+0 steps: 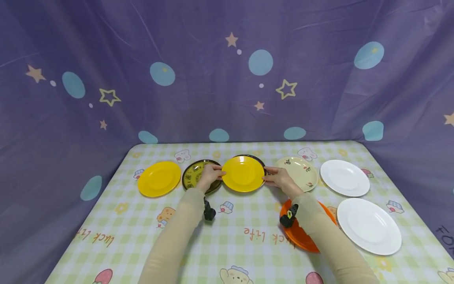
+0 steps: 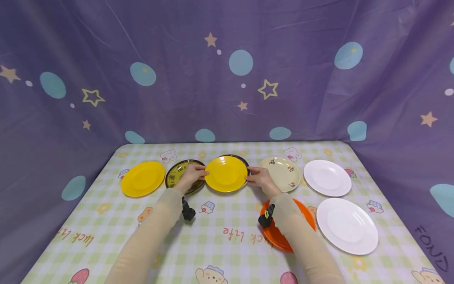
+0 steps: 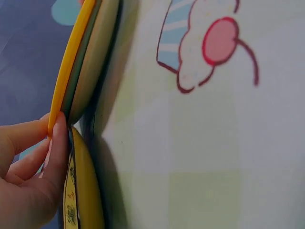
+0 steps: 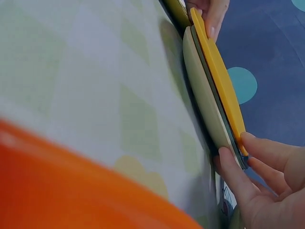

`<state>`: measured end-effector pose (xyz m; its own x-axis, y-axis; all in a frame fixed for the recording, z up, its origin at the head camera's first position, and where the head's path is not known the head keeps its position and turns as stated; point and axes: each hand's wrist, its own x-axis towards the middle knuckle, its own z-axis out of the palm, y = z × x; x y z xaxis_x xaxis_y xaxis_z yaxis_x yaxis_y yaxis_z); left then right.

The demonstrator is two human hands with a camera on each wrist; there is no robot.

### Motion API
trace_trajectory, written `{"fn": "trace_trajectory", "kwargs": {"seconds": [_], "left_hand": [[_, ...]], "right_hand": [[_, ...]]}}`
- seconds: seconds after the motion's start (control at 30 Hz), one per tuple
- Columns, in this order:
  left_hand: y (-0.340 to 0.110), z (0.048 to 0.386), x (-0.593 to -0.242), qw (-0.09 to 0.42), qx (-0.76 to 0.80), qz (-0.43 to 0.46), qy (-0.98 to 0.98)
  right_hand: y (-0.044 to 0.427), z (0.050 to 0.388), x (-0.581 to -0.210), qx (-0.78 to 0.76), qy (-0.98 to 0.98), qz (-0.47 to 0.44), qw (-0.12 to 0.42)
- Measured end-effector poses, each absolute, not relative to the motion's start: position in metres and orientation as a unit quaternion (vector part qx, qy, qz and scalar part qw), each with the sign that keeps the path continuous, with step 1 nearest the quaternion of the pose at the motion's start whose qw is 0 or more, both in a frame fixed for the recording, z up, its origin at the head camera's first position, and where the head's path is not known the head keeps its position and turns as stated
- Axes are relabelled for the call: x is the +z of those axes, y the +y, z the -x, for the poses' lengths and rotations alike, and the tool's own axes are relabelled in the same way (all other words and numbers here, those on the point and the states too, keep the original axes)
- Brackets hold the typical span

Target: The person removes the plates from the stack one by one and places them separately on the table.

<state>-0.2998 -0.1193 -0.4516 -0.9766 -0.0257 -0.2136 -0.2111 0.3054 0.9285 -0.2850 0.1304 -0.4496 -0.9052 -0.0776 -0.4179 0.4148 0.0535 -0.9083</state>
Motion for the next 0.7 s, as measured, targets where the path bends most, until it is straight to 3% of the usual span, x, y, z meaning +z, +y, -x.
{"fn": "trace_trajectory", "kwargs": {"seconds": [0.7], "left_hand": [[-0.144,0.286,-0.435,0.084,0.677,0.098,0.725]], "right_hand": [[0.133,0.284,-0.451,-0.681,0.704,-0.088,0.179]]}}
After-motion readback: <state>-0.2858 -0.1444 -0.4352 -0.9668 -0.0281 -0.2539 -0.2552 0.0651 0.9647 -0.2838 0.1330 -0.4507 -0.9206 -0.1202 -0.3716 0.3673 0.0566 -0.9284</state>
